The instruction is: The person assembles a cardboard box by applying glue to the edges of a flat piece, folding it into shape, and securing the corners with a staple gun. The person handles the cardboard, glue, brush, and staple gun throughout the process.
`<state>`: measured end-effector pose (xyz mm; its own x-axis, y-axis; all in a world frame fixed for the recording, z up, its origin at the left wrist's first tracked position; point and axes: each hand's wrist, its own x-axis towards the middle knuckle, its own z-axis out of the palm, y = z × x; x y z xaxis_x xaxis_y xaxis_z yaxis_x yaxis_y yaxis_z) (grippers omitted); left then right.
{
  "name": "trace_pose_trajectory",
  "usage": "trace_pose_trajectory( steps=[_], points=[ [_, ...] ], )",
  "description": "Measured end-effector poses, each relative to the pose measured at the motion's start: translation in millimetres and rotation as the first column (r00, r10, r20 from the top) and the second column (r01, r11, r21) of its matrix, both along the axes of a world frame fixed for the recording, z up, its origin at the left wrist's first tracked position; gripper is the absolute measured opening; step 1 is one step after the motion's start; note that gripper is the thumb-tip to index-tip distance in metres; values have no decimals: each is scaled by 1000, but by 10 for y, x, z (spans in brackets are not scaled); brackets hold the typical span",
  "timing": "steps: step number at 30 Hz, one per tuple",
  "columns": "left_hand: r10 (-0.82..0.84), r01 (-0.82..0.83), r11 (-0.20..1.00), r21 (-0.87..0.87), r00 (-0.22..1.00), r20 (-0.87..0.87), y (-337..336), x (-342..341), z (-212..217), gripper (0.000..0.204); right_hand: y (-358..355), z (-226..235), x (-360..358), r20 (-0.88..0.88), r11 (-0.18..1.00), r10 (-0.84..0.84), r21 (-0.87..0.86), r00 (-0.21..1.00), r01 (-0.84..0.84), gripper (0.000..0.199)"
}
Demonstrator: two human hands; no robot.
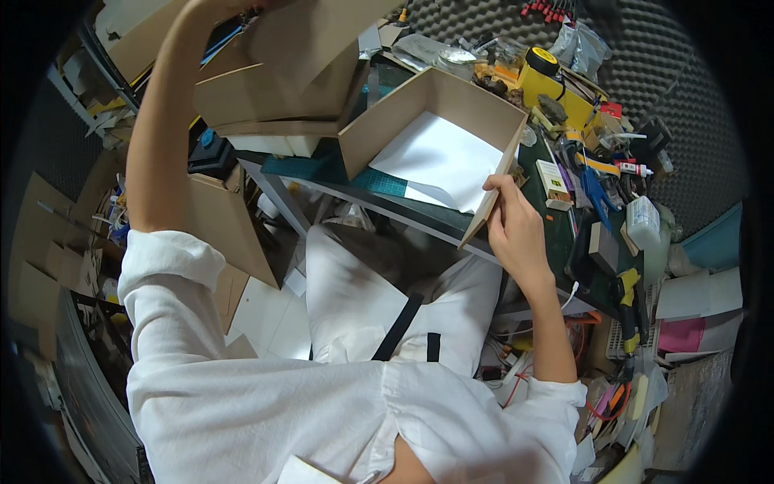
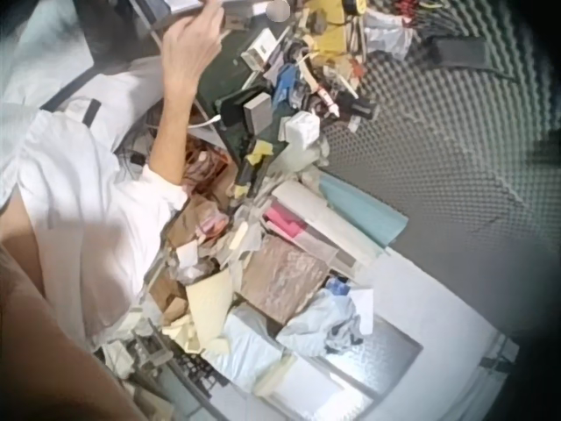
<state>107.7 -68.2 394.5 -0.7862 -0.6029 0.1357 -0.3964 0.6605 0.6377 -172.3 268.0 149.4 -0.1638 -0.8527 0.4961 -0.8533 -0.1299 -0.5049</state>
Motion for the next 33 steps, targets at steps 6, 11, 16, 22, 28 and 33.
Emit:
trace_pose_trajectory(
  steps=[6,11,16,22,28,33],
  points=[
    [-309,82,892,-444,828,-468,1405,-616,-618,25,80,-20,-75,68,999,-31,7,997,31,25],
    [-487,283,841,-461,767,-417,1778,-708,-1643,27,1,-27,-10,74,997,-9,-80,997,15,23],
    [-437,260,794,-549,873,-219,1716,-739,-2071,21,-3,73,-122,95,1000,-6,22,995,4,20],
    [-400,237,778,-582,901,-167,1615,-795,-2250,19,-88,280,-161,103,999,18,29,995,-21,17],
    [-424,275,757,-593,897,-125,1582,-840,-2305,17,-81,222,-82,81,998,44,43,996,-48,18],
    [-446,295,748,-595,887,-120,1573,-830,-2416,20,-75,135,46,-14,995,-40,89,999,41,18]
  ],
)
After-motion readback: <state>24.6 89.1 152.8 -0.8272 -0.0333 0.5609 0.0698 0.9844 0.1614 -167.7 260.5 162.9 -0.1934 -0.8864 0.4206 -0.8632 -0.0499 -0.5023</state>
